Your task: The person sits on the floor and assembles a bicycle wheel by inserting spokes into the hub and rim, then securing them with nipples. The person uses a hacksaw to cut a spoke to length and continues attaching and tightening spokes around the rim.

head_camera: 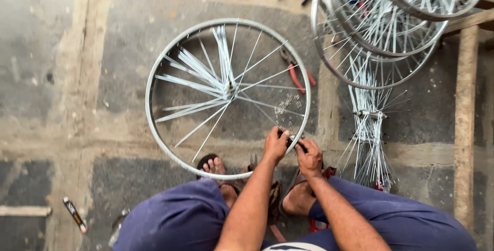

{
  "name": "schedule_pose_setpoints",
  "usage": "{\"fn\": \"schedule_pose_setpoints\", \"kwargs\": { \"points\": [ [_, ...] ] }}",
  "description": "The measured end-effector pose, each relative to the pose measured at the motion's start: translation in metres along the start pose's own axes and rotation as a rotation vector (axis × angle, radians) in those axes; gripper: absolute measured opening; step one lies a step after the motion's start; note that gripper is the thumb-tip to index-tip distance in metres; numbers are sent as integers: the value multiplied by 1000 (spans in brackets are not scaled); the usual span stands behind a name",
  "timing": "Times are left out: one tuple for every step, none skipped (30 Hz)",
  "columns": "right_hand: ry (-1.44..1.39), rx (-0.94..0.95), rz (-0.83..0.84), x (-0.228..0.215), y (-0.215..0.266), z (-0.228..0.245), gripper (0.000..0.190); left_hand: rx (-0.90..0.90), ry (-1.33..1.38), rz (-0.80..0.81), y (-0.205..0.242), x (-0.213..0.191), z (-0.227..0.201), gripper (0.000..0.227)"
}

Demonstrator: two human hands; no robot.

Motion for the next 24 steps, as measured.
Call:
{"fn": "schedule_pose_setpoints", "kwargs": {
  "points": [
    [-35, 24, 5, -2, 0, 0, 23, -24, 22, 10, 2, 1, -3, 23],
    [-67, 87, 11, 3, -1, 0, 22, -52, 41, 21, 0, -3, -5, 22],
    [-101, 149, 18, 8, -4, 0, 21, -78, 78, 25, -3, -5, -7, 21],
    [-132, 212, 28, 10, -5, -2, 20, -108, 117, 28, -4, -5, -8, 21],
    [-102, 155, 22, 10, -4, -2, 20, -138, 155, 31, -4, -6, -9, 20],
    [-68, 96, 19, 8, -3, -3, 20, -143, 178, 33, -4, -4, -11, 20],
    [-34, 37, 16, 8, -2, -3, 19, -148, 200, 35, -4, -4, -11, 20],
    [-36, 66, -4, 7, -1, -4, 23, -154, 225, 34, -4, -4, -12, 20],
    [-38, 94, -24, 8, -1, -4, 26, -152, 229, 37, -5, -4, -12, 20],
    [-38, 122, -43, 9, -1, -4, 30, -150, 233, 40, -6, -4, -12, 20],
    [-66, 147, -29, 11, -2, -5, 27, -149, 238, 42, -6, -4, -11, 20],
    [-91, 171, -10, 12, -3, -6, 24, -154, 245, 44, -6, -3, -10, 21],
    [-116, 196, 10, 12, -4, -8, 21, -159, 252, 47, -5, -3, -9, 21],
    [-104, 165, 6, 11, -4, -10, 21, -162, 258, 49, -5, -2, -8, 22],
    [-91, 134, 3, 13, -3, -10, 20, -164, 256, 48, -5, -3, -8, 22],
    [-79, 100, 0, 15, -5, -10, 19, -165, 254, 44, -7, -4, -8, 21],
    [-107, 144, -6, 17, -8, -10, 20, -165, 253, 40, -10, -4, -9, 21],
    [-133, 194, -10, 17, -7, -11, 21, -153, 240, 35, -9, -4, -8, 21],
    [-158, 243, -15, 16, -6, -13, 22, -141, 226, 30, -9, -3, -7, 22],
    [-109, 194, -13, 15, -2, -14, 21, -133, 212, 26, -6, -3, -6, 23],
    [-60, 144, -10, 14, 1, -13, 20, -158, 236, 29, -3, -3, -5, 22],
    [-14, 88, -11, 13, -2, -10, 19, -174, 260, 33, -5, -3, -6, 21],
    [-23, 109, -17, 13, -4, -7, 20, -190, 285, 36, -8, -3, -8, 21],
    [-30, 128, -21, 13, -6, -5, 22, -175, 262, 34, -9, -3, -9, 21]
  ]
}}
Point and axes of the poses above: each hand's wrist, its own y-axis away from the middle knuckle, its own x-axis out of the palm, z = x × y, the point moved 1 cm from there along -y, towards the middle knuckle, and after that the axes turned 12 degrees about x, right-handed, at the moved point
